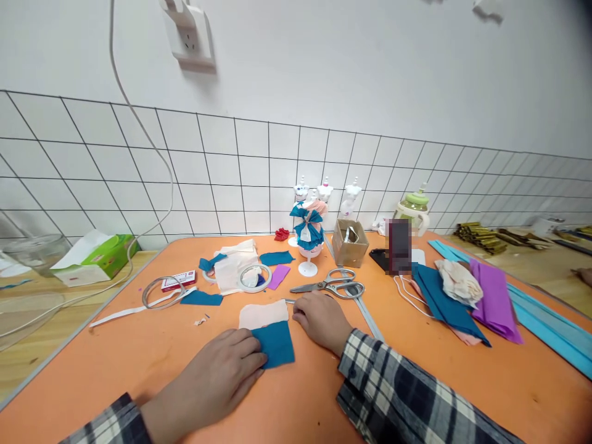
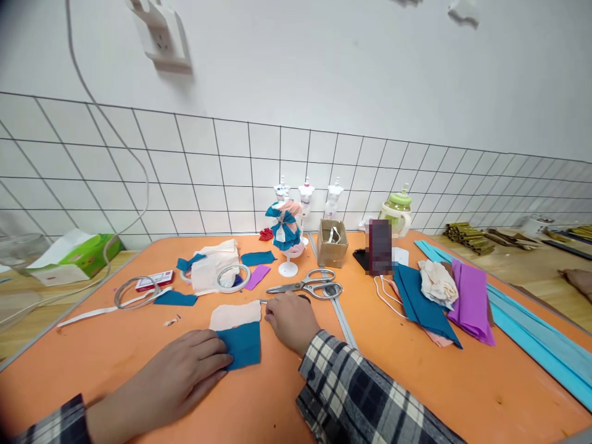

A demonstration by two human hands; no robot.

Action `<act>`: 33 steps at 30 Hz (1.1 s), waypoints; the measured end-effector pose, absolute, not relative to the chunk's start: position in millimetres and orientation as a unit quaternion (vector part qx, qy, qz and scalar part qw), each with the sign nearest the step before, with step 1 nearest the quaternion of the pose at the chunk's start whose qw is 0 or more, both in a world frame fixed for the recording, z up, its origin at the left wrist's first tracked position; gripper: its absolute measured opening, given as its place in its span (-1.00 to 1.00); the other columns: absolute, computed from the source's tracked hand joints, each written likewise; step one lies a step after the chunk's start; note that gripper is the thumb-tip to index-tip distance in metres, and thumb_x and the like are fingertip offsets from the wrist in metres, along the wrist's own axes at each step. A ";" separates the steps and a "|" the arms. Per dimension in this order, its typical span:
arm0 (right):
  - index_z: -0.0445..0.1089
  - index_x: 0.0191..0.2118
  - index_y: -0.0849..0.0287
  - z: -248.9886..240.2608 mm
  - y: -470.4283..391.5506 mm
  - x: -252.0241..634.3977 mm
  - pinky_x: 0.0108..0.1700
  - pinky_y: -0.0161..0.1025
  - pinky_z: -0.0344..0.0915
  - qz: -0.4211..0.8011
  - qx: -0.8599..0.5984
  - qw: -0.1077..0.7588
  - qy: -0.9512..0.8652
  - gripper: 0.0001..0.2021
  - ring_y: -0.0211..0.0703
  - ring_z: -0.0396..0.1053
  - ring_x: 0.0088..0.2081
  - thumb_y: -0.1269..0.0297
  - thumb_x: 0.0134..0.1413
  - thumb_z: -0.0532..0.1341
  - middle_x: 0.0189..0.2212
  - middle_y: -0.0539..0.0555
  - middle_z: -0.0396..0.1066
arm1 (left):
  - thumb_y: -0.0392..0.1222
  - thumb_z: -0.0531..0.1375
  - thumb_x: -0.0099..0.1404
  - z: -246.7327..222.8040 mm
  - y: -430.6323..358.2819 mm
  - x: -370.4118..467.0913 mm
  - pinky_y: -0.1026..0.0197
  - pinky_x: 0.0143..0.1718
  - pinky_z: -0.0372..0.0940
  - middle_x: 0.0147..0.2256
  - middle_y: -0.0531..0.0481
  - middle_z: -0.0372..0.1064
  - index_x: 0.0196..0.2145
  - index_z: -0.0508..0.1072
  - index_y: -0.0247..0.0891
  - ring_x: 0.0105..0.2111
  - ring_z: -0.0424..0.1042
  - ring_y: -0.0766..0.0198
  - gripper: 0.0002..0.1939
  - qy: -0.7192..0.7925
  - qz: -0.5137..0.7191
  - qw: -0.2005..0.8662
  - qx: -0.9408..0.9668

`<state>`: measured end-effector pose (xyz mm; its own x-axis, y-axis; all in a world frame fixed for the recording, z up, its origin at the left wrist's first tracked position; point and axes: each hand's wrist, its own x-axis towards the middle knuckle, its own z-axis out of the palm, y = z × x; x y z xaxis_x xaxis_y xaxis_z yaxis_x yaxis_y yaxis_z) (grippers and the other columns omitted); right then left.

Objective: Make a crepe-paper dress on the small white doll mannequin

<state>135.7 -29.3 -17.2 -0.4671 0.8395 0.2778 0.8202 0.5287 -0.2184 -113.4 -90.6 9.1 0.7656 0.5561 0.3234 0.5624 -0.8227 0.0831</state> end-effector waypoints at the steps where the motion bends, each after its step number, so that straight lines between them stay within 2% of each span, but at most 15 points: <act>1: 0.41 -0.34 0.14 -18.2 -29.7 134.8 -0.24 -0.22 0.15 0.026 -0.484 0.176 -0.857 -0.87 -0.10 0.32 -0.24 0.32 0.23 0.17 -0.35 0.04 0.44 | -0.24 0.09 0.39 8.7 -90.6 -113.8 0.13 -0.23 0.26 -0.36 -0.02 0.42 -0.26 0.48 -0.12 -0.30 0.37 0.15 -0.84 -0.301 -0.151 0.002 -0.942; 4: 0.38 -0.27 0.16 -15.4 -32.0 135.4 -0.22 -0.22 0.18 0.036 -0.489 0.219 -0.844 -0.87 -0.11 0.32 -0.22 0.39 0.27 0.10 -0.29 0.07 0.44 | -0.26 0.06 0.39 8.5 -91.9 -114.1 0.10 -0.20 0.26 -0.32 -0.04 0.43 -0.24 0.48 -0.14 -0.27 0.37 0.13 -0.81 -0.311 -0.123 -0.010 -0.942; 8: 0.38 -0.25 0.15 2.1 -31.3 146.3 -0.26 -0.25 0.24 0.076 -0.489 0.389 -0.777 -0.81 -0.15 0.38 -0.31 0.35 0.32 0.03 -0.36 0.06 0.47 | -0.24 0.08 0.38 7.3 -93.9 -112.2 0.11 -0.20 0.28 -0.29 -0.05 0.42 -0.20 0.49 -0.13 -0.26 0.38 0.14 -0.82 -0.330 -0.138 -0.040 -0.933; 12: 0.49 -0.25 0.10 26.3 -10.7 177.5 -0.25 -0.21 0.30 -0.042 -0.499 0.536 -0.680 -0.78 -0.11 0.40 -0.35 0.17 0.25 0.13 -0.36 0.08 0.51 | -0.19 0.15 0.33 1.0 -87.1 -108.9 0.14 -0.26 0.28 -0.26 -0.05 0.41 -0.20 0.47 -0.14 -0.27 0.38 0.15 -0.88 -0.342 -0.152 -0.104 -0.921; 16: 0.52 -0.17 0.19 45.8 28.9 222.7 -0.15 -0.18 0.36 -0.097 -0.538 0.630 -0.551 -0.68 -0.05 0.48 -0.22 0.11 0.25 0.10 -0.23 0.15 0.56 | -0.18 0.17 0.29 -6.9 -74.9 -103.5 0.17 -0.29 0.27 -0.32 -0.02 0.40 -0.29 0.41 -0.17 -0.30 0.37 0.18 -0.95 -0.368 -0.176 -0.165 -0.898; 18: 0.52 -0.12 0.23 51.0 48.1 242.7 -0.10 -0.17 0.37 -0.092 -0.549 0.629 -0.542 -0.65 -0.03 0.49 -0.15 0.14 0.25 0.07 -0.19 0.19 0.56 | -0.18 0.18 0.28 -9.2 -71.8 -101.5 0.19 -0.31 0.26 -0.34 0.00 0.39 -0.31 0.39 -0.18 -0.33 0.36 0.20 -0.95 -0.388 -0.180 -0.177 -0.886; 21: 0.51 -0.04 0.21 51.5 69.8 262.7 -0.02 -0.14 0.34 -0.107 -0.601 0.531 -0.588 -0.62 -0.04 0.47 -0.08 0.28 0.25 0.00 -0.12 0.18 0.55 | -0.18 0.19 0.26 -10.0 -72.2 -101.4 0.19 -0.31 0.24 -0.34 -0.01 0.39 -0.31 0.39 -0.18 -0.33 0.35 0.19 -0.95 -0.386 -0.182 -0.178 -0.887; 24: 0.58 -0.22 0.13 47.7 81.3 271.9 0.03 -0.11 0.30 -0.098 -0.614 0.466 -0.630 -0.67 -0.03 0.44 -0.05 0.40 0.11 0.05 -0.11 0.13 0.55 | -0.18 0.19 0.26 -10.0 -74.1 -103.2 0.18 -0.30 0.24 -0.33 -0.02 0.38 -0.30 0.41 -0.18 -0.32 0.35 0.18 -0.94 -0.374 -0.188 -0.183 -0.890; 26: 0.59 -0.28 0.10 49.1 82.9 275.7 0.05 -0.09 0.27 -0.094 -0.614 0.456 -0.637 -0.70 -0.02 0.41 -0.05 0.40 0.08 0.09 -0.11 0.12 0.55 | -0.14 0.19 0.26 -10.5 -73.9 -104.2 0.17 -0.30 0.24 -0.34 -0.03 0.37 -0.30 0.42 -0.17 -0.32 0.35 0.18 -0.91 -0.368 -0.194 -0.186 -0.890; 30: 0.57 -0.14 0.11 67.6 70.1 275.4 -0.12 -0.11 0.28 -0.123 -0.628 0.479 -0.601 -0.72 0.01 0.40 -0.20 0.22 0.14 0.14 -0.31 0.14 0.55 | -0.02 0.17 0.29 -11.6 -70.2 -105.8 0.16 -0.29 0.23 -0.34 -0.03 0.36 -0.29 0.42 -0.17 -0.31 0.34 0.16 -0.82 -0.354 -0.197 -0.202 -0.892; 33: 0.54 -0.21 0.17 73.1 45.7 249.4 -0.27 -0.19 0.25 -0.148 -0.579 0.554 -0.579 -0.71 -0.05 0.39 -0.34 0.12 0.18 0.15 -0.40 0.10 0.52 | -0.01 0.16 0.32 -10.9 -68.9 -107.2 0.15 -0.26 0.23 -0.32 -0.04 0.36 -0.23 0.44 -0.16 -0.29 0.34 0.16 -0.80 -0.350 -0.185 -0.207 -0.895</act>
<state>249.4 45.7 73.1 0.2852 0.5068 0.8135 0.8354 0.2847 -0.4702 -107.2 -68.9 -10.9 0.6865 0.7026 0.1872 0.5493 -0.6698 0.4995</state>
